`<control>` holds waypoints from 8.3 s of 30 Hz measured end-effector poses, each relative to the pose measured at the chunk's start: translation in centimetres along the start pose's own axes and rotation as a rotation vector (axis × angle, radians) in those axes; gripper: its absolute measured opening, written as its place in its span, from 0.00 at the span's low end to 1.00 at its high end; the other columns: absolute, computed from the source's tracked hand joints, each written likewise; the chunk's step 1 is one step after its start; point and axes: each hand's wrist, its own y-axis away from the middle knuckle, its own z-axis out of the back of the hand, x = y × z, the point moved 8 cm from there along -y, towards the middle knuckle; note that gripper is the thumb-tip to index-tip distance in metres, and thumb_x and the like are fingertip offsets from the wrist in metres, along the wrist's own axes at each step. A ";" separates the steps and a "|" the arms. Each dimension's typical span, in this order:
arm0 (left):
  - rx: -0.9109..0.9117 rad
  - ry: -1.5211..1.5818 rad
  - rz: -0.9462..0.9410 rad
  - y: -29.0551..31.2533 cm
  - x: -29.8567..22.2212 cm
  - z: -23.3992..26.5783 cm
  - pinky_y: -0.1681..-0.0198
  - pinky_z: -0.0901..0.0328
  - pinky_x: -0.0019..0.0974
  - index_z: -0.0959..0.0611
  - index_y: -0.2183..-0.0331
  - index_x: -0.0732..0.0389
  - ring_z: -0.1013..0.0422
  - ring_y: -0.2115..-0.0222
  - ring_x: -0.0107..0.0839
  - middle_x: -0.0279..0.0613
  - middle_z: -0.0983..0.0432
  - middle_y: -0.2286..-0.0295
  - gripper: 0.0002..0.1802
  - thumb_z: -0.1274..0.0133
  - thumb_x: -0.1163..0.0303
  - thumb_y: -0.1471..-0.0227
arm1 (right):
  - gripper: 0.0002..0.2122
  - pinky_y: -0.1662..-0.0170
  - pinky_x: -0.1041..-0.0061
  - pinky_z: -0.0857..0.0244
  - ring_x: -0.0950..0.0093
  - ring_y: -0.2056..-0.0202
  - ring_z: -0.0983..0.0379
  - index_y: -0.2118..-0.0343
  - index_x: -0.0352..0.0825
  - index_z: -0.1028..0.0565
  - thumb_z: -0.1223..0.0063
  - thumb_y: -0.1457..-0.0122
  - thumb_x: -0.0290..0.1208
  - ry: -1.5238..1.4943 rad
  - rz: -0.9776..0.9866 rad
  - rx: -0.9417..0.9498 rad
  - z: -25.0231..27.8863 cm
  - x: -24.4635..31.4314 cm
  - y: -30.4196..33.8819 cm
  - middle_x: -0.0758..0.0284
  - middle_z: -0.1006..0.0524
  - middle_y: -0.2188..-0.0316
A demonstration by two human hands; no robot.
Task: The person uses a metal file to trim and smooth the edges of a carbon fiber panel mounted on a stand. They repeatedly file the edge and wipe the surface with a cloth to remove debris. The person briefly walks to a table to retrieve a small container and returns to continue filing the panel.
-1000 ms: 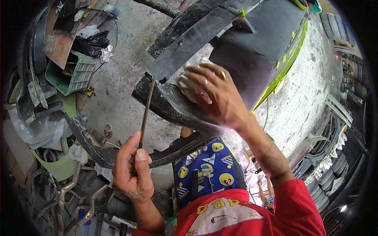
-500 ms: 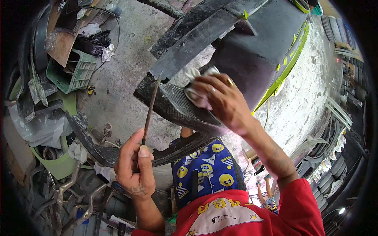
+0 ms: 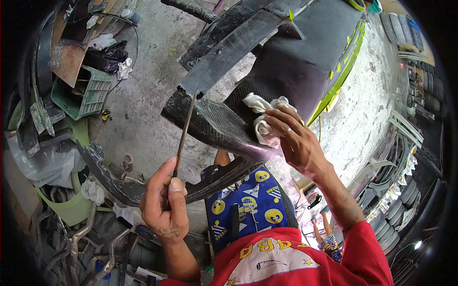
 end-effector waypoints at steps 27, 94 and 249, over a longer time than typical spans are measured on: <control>0.027 -0.290 0.195 2.1 -3.0 -7.8 0.53 0.26 0.43 0.20 0.47 0.67 0.19 0.56 0.52 0.57 0.18 0.56 0.19 0.50 0.79 0.39 | 0.02 0.57 0.63 0.32 0.64 0.67 0.25 0.71 0.30 0.22 0.39 0.45 0.20 -0.583 0.345 -0.253 8.2 -2.8 -0.7 0.61 0.21 0.72; -0.209 0.023 0.477 13.1 1.3 -15.4 0.54 0.28 0.36 0.21 0.46 0.69 0.20 0.57 0.39 0.53 0.18 0.56 0.18 0.49 0.76 0.36 | 0.19 0.46 0.68 0.26 0.68 0.49 0.20 0.42 0.37 0.24 0.40 0.33 0.34 0.053 -0.099 -0.327 20.7 -16.8 -5.2 0.61 0.19 0.48; 0.147 -0.159 0.004 -0.4 -2.3 -17.3 0.57 0.25 0.40 0.24 0.43 0.72 0.19 0.57 0.48 0.59 0.20 0.56 0.20 0.51 0.81 0.36 | 0.22 0.61 0.80 0.26 0.80 0.65 0.21 0.35 0.28 0.32 0.46 0.29 0.27 -1.226 -0.679 0.009 -2.0 -5.5 -0.6 0.66 0.20 0.54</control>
